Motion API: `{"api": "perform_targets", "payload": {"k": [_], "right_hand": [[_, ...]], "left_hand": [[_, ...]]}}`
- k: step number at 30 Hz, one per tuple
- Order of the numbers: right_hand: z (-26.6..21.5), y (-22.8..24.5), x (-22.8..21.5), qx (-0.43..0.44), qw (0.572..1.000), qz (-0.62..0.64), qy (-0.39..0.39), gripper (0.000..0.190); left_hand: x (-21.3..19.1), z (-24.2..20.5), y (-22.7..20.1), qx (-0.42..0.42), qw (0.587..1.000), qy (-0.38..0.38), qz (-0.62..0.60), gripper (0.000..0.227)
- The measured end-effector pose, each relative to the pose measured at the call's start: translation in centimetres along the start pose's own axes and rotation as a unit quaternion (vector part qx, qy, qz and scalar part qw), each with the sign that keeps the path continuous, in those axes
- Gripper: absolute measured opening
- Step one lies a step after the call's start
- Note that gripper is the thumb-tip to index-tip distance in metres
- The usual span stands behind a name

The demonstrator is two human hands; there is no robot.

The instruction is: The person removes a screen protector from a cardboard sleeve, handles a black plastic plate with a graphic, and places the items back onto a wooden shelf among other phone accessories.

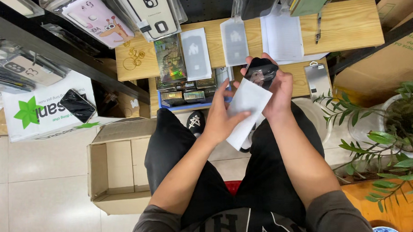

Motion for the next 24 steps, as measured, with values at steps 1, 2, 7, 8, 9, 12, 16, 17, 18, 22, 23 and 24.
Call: {"api": "perform_targets", "payload": {"k": [1, 2, 7, 8, 9, 12, 16, 17, 18, 22, 23, 24], "right_hand": [[0.2, -0.7, -1.3, 0.030, 0.999, 0.007, -0.019, 0.061], [0.4, -0.6, -1.3, 0.030, 0.999, 0.008, -0.019, 0.061], [0.7, -0.8, -1.7, 0.062, 0.997, 0.023, -0.031, 0.056], [0.4, -1.2, -1.6, 0.063, 0.997, 0.024, -0.032, 0.056], [0.4, -1.4, -1.4, 0.065, 0.997, 0.027, -0.030, 0.053], [1.1, -1.9, -1.6, 0.073, 0.996, 0.037, -0.019, 0.050], [1.1, -2.8, -2.4, 0.089, 0.995, 0.045, -0.019, 0.051], [1.2, -2.7, -2.5, 0.088, 0.995, 0.045, -0.019, 0.051], [1.4, -2.6, -2.6, 0.089, 0.995, 0.049, -0.016, 0.050], [1.4, -3.1, -2.3, 0.095, 0.994, 0.056, -0.008, 0.049], [1.3, -3.0, -2.3, 0.095, 0.994, 0.056, -0.009, 0.049], [1.2, -3.0, -2.3, 0.096, 0.994, 0.052, -0.009, 0.049]], "left_hand": [[-0.1, 0.4, 2.0, -0.020, 0.996, -0.019, -0.081, 0.089], [-0.2, 1.5, 3.1, -0.020, 0.996, -0.019, -0.080, 0.089], [-3.2, 6.9, 15.5, -0.285, 0.856, -0.202, -0.381, 0.074], [-3.5, 7.6, 15.7, -0.285, 0.856, -0.203, -0.380, 0.074], [-3.4, 8.9, 15.6, -0.278, 0.843, -0.187, -0.421, 0.080], [-4.2, 12.3, 15.3, -0.265, 0.814, -0.198, -0.477, 0.086], [-6.6, 13.3, 18.5, -0.225, 0.826, -0.319, -0.406, 0.043], [-5.9, 13.3, 17.8, -0.224, 0.826, -0.318, -0.407, 0.043], [-6.1, 13.0, 16.4, -0.188, 0.854, -0.351, -0.335, 0.028], [-6.7, 10.6, 14.0, -0.074, 0.873, -0.482, 0.005, 0.016], [-7.1, 10.6, 14.0, -0.075, 0.873, -0.482, 0.005, 0.016], [-7.6, 10.2, 12.9, -0.003, 0.861, -0.508, 0.023, 0.027]]}}
Point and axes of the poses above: each hand's wrist, its own z-axis towards the middle knuckle, its own x-axis out of the palm, y = z × x, the point moved 8 cm from there along z, towards the middle knuckle, and after that the axes turned 10 degrees about -x, right-handed, at the moved point
